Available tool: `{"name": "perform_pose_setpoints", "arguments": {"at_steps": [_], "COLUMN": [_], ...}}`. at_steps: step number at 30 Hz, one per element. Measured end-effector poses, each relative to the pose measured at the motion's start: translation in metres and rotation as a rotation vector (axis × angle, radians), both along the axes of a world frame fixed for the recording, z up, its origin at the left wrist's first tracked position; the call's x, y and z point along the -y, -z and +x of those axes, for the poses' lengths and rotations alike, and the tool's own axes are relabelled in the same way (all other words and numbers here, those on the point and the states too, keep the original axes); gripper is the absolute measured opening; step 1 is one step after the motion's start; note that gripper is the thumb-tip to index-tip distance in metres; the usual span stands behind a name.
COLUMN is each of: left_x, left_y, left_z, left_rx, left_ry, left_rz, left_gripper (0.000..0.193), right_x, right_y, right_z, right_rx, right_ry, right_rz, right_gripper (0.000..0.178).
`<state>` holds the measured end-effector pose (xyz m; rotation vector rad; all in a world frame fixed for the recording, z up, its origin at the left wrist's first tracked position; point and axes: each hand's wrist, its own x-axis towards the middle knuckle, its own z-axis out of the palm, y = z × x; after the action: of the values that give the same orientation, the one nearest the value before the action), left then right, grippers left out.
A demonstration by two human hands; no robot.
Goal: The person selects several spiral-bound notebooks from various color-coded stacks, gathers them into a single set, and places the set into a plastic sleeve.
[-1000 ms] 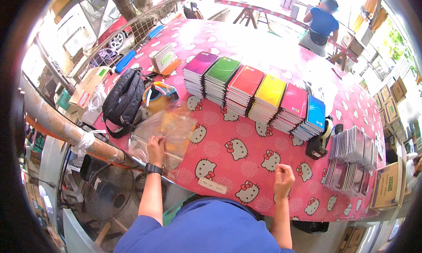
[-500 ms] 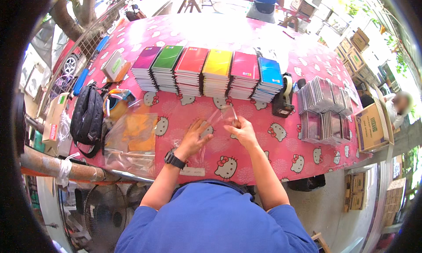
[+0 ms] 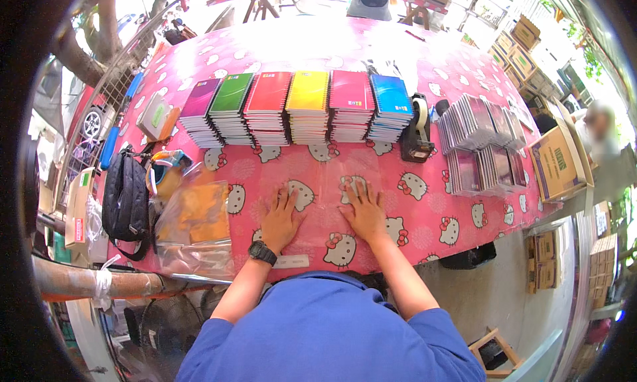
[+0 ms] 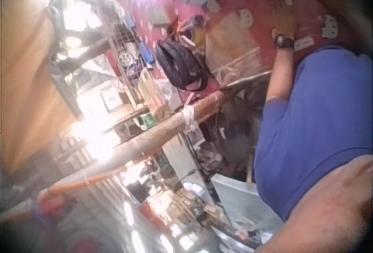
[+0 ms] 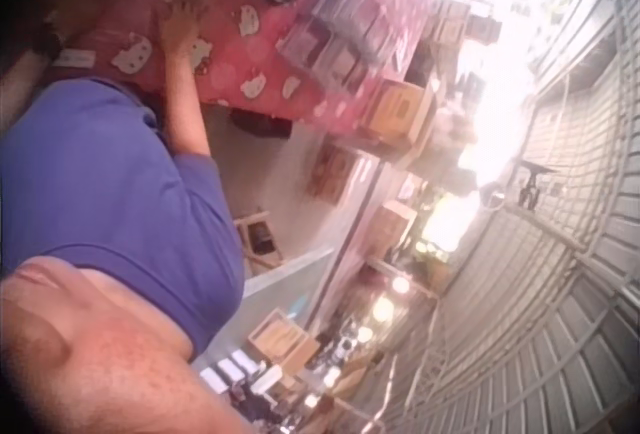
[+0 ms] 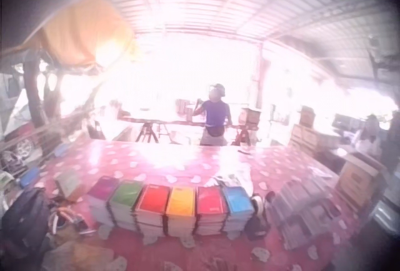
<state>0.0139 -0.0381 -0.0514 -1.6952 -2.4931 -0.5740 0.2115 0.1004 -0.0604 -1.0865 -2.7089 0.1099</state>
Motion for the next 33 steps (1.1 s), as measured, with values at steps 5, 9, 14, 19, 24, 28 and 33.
{"name": "perform_pose_setpoints", "arguments": {"at_steps": [5, 9, 14, 19, 24, 28, 33], "left_x": [0.018, 0.017, -0.03, -0.042, -0.041, -0.044, -0.041], "left_y": [0.004, -0.004, -0.034, 0.011, 0.018, 0.016, 0.003], "left_z": [0.001, 0.006, 0.021, 0.022, 0.021, 0.024, 0.024], "left_rx": [0.11, 0.201, 0.046, 0.015, 0.002, 0.009, 0.016], "left_ry": [-0.009, -0.059, 0.129, 0.227, 0.233, 0.248, 0.187], "left_rz": [-0.113, -0.079, 0.164, -0.116, -0.01, 0.054, -0.043], "left_gripper": [0.073, 0.07, 0.064, 0.058, 0.056, 0.057, 0.056], "right_x": [-0.018, -0.011, -0.002, -0.012, -0.002, 0.013, 0.027], "right_y": [-0.001, -0.015, -0.048, -0.134, -0.171, -0.157, -0.152], "right_z": [0.023, 0.016, -0.031, -0.133, -0.274, -0.378, -0.435], "right_rx": [0.032, 0.077, -0.293, -0.622, -0.448, -0.315, 0.206], "right_ry": [-0.044, -0.033, -0.137, -0.497, -0.879, -0.827, -0.737], "right_rz": [0.018, 0.036, 0.057, 0.084, 0.159, 0.256, 0.228], "right_gripper": [0.064, 0.063, 0.049, 0.02, 0.019, 0.023, 0.032]}}
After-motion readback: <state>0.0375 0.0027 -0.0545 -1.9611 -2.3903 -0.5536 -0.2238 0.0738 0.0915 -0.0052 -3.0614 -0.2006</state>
